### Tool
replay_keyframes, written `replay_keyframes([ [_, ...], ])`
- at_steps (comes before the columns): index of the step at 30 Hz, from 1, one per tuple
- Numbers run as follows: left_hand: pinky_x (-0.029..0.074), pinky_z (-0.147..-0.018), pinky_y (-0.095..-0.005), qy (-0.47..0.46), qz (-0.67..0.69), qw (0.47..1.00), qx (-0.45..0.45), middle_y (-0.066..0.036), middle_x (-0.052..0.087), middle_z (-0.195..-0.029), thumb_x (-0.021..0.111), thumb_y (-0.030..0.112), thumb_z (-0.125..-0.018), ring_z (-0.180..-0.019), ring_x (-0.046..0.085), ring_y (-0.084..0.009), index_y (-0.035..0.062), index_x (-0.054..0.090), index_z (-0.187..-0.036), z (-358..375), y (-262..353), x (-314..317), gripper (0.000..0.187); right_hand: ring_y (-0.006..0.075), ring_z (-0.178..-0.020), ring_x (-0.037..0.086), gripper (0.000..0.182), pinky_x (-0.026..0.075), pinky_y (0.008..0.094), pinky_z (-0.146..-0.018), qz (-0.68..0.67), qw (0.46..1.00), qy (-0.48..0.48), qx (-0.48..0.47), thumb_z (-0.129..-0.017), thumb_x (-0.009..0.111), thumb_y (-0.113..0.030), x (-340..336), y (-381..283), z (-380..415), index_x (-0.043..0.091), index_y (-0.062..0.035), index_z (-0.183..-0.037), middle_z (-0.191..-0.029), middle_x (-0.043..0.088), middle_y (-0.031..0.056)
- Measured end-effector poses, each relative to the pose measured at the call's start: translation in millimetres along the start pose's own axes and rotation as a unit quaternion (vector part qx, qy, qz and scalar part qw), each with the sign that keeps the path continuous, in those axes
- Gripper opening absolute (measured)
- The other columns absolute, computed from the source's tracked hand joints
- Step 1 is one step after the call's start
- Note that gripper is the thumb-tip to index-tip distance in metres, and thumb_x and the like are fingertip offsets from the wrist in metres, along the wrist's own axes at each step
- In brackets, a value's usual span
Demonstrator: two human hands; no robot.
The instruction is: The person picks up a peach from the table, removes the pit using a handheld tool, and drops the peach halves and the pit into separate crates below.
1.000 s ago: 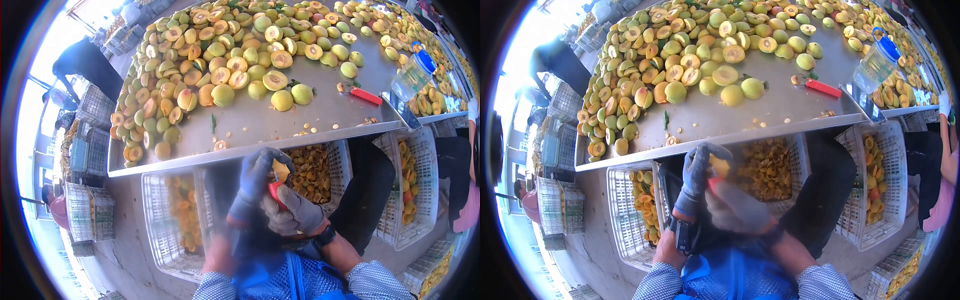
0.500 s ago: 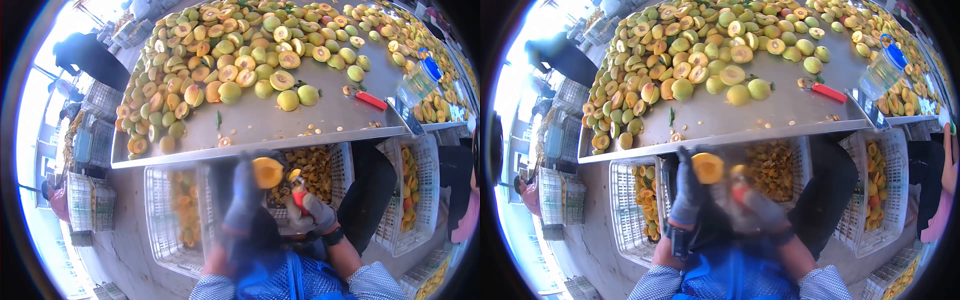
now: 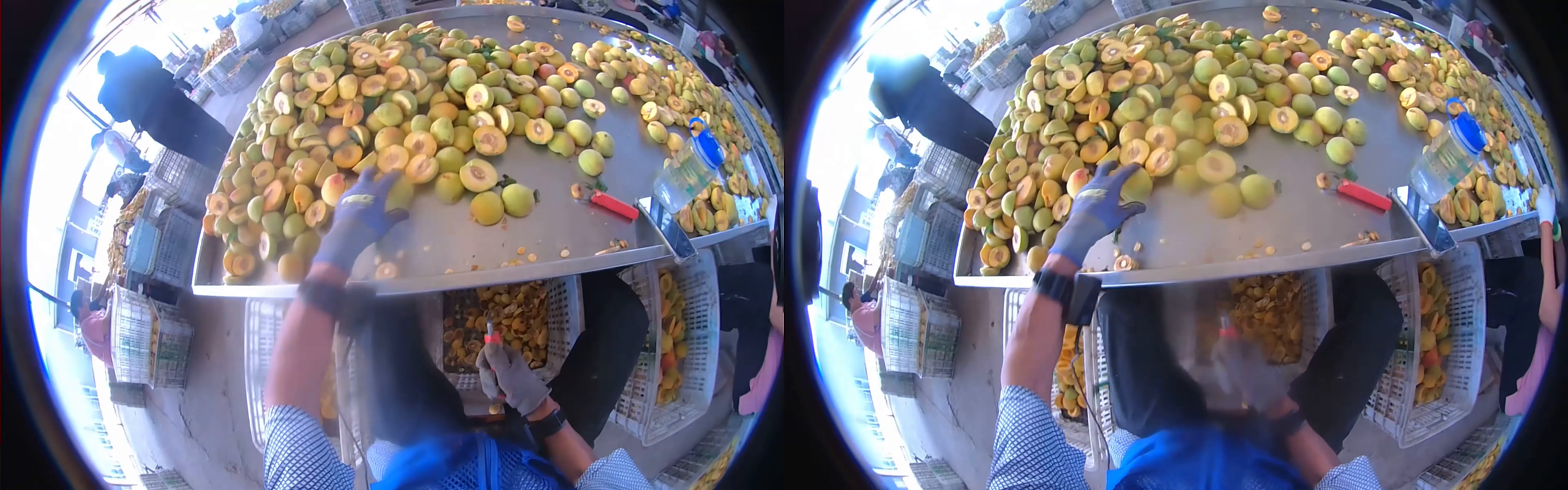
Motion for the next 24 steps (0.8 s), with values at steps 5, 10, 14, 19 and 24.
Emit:
replay_keyframes([
  [5,0.052,-0.079,-0.0394,-0.024,0.062,0.997,-0.031,-0.014,0.061,-0.112,0.070,0.030,-0.081,-0.097,0.063,-0.0295,0.0123,0.050,-0.128,-14,4,10,0.054,0.0085,-0.038,0.036,0.048,0.028,0.0246,-0.038,-0.043,0.997,0.044,0.037,-0.096,0.048,-0.051,-3,-18,16,0.053,-0.0056,-0.083,-0.051,0.042,0.0000],
  [10,0.049,-0.064,-0.0238,0.023,0.651,0.745,-0.144,-0.009,0.061,-0.101,0.045,0.039,-0.097,-0.084,0.062,-0.0168,0.0004,0.048,-0.130,61,35,-13,0.051,0.0072,-0.048,0.044,0.036,0.035,0.0238,-0.046,0.017,0.992,0.075,-0.104,-0.098,0.048,-0.038,13,-83,6,0.056,-0.0041,-0.091,-0.059,0.049,-0.0017],
  [14,0.048,-0.084,-0.0301,0.044,0.790,0.585,-0.178,-0.011,0.058,-0.107,0.045,0.040,-0.097,-0.096,0.060,-0.0207,0.0007,0.048,-0.128,103,88,-2,0.050,0.0137,-0.055,0.051,0.029,0.041,0.0283,-0.053,0.141,0.964,0.099,-0.203,-0.097,0.050,-0.031,27,-129,-5,0.056,-0.0026,-0.096,-0.065,0.054,0.0030],
  [19,0.045,-0.094,-0.0321,0.052,0.821,0.539,-0.181,-0.010,0.056,-0.112,0.045,0.036,-0.097,-0.105,0.055,-0.0183,0.0011,0.052,-0.121,109,122,6,0.043,0.0334,-0.080,0.061,0.032,0.048,0.0391,-0.069,0.222,0.945,0.100,-0.220,-0.093,0.056,-0.031,34,-148,-11,0.056,-0.0025,-0.108,-0.086,0.061,0.0189],
  [24,0.046,-0.088,-0.0293,0.101,0.744,0.647,-0.132,-0.007,0.059,-0.108,0.054,0.020,-0.095,-0.100,0.056,-0.0153,0.0014,0.055,-0.117,109,121,6,0.028,0.0357,-0.095,0.065,0.041,0.049,0.0399,-0.079,0.208,0.952,0.109,-0.198,-0.092,0.056,-0.038,38,-141,-10,0.057,-0.0032,-0.114,-0.099,0.065,0.0220],
])
Point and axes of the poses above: each hand's wrist, its own z-axis away from the middle knuckle, its own x-axis out of the palm, y = z × x, the point moved 6 cm from there along -z, towards the middle knuckle
